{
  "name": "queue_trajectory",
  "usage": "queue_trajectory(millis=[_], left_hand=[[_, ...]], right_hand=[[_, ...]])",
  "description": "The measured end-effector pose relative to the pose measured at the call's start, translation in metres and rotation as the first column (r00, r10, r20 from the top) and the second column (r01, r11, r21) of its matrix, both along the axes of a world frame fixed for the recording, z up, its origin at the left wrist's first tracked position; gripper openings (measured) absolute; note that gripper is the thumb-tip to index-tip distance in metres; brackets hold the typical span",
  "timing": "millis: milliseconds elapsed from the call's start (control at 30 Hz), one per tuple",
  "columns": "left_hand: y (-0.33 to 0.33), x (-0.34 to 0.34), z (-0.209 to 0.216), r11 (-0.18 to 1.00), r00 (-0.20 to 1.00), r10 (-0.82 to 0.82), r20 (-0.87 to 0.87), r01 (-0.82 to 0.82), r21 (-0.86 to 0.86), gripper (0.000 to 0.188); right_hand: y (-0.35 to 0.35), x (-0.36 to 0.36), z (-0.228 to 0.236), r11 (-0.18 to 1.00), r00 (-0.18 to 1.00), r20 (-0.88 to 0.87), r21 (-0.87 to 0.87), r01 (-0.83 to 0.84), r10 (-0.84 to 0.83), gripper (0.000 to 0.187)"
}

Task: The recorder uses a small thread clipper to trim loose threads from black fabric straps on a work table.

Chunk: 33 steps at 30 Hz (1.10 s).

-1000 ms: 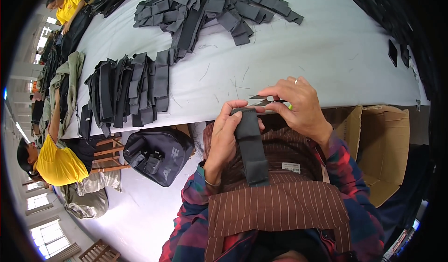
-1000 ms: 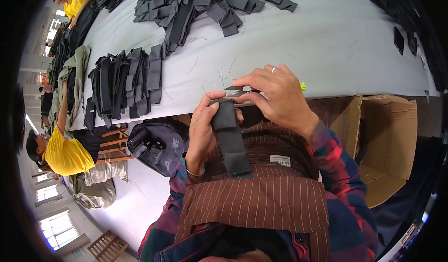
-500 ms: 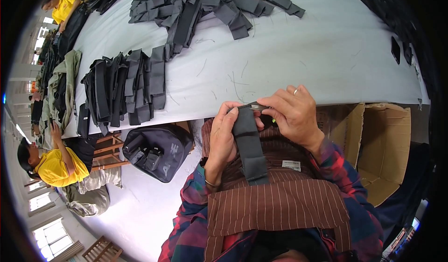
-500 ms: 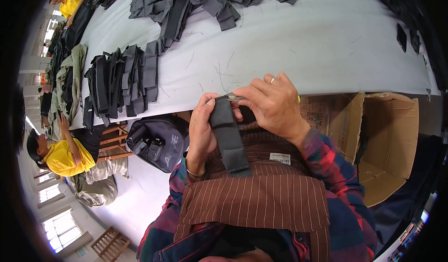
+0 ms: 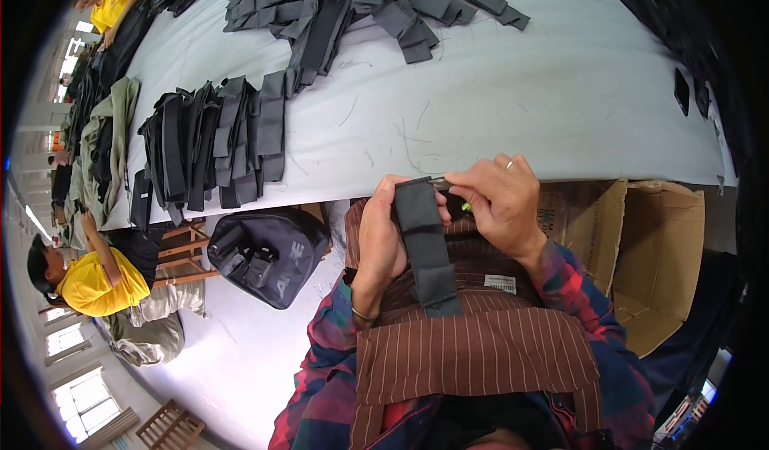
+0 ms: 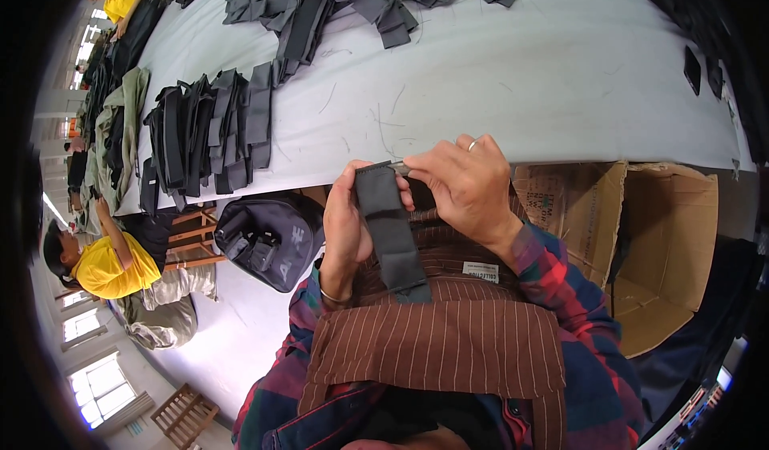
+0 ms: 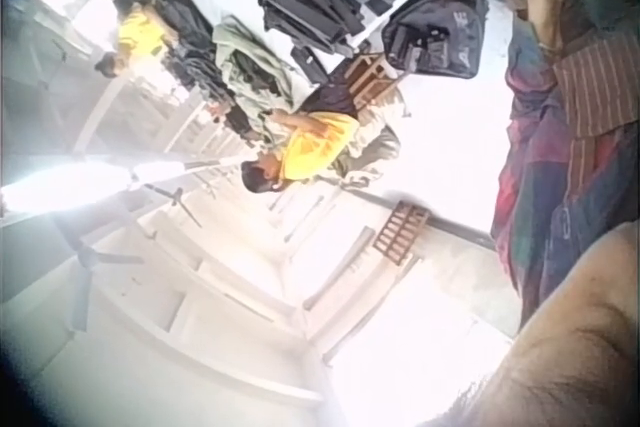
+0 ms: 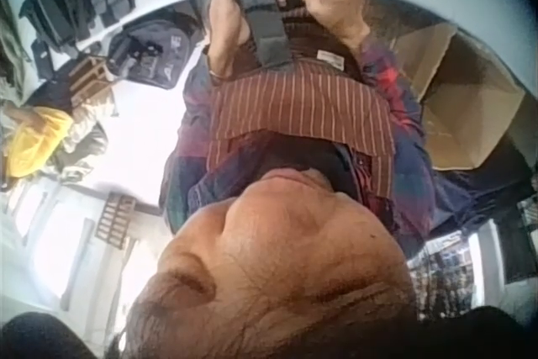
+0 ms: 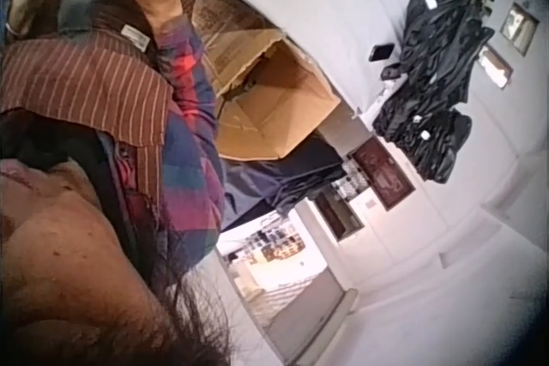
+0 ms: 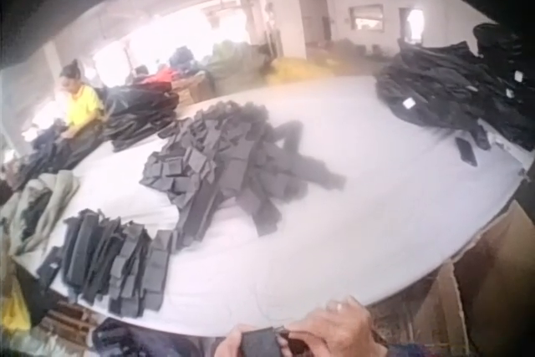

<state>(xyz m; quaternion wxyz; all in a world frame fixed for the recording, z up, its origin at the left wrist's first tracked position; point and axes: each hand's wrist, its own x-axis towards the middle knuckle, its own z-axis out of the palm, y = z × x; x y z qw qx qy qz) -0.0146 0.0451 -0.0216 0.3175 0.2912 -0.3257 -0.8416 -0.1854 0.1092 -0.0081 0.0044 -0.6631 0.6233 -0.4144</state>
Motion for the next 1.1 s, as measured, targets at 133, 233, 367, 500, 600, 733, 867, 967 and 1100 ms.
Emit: queue_trajectory(millis=[133,233,367,500,600,733,867,967,1100], left_hand=[[0.0,0.002,0.001,0.998,0.999,0.011,-0.039,-0.009,0.059,0.037],[-0.001,0.003,-0.008,0.999,1.0,0.03,0.007,-0.029,-0.045,0.038],[0.0,0.002,-0.007,0.997,0.994,0.06,0.089,-0.055,-0.063,0.04],[0.0,0.003,-0.006,0.992,0.998,-0.049,-0.043,0.054,0.117,0.043],[-0.002,0.002,-0.003,0.978,0.994,-0.055,-0.089,0.072,0.194,0.044],[-0.003,0.006,-0.008,0.975,0.99,-0.089,-0.107,0.108,0.195,0.039],[0.001,0.0,-0.001,0.985,0.993,0.013,-0.12,0.008,0.173,0.031],[-0.004,0.008,-0.015,0.983,0.973,-0.063,-0.223,0.099,0.154,0.031],[-0.004,0.01,-0.032,0.994,0.993,0.039,-0.112,-0.027,0.106,0.027]], right_hand=[[-0.003,0.002,0.008,0.998,0.965,0.263,0.063,-0.006,-0.011,0.023],[-0.007,0.008,0.018,0.984,0.95,0.289,0.094,-0.151,0.118,0.025],[-0.01,0.014,0.002,0.981,0.981,0.128,0.108,-0.162,0.148,0.027],[-0.021,0.013,0.002,0.961,0.882,0.467,0.207,-0.183,0.067,0.014],[-0.028,0.011,-0.002,0.936,0.624,0.781,0.238,-0.26,-0.025,0.007],[-0.028,0.011,0.002,0.894,0.513,0.855,0.289,-0.343,-0.079,0.006],[-0.017,0.01,-0.007,0.95,0.794,0.586,0.126,-0.286,0.162,0.017],[-0.01,0.003,-0.005,0.951,0.921,0.329,0.151,-0.269,0.209,0.023],[-0.008,0.004,0.005,0.951,0.951,0.196,0.148,-0.271,0.24,0.02]])
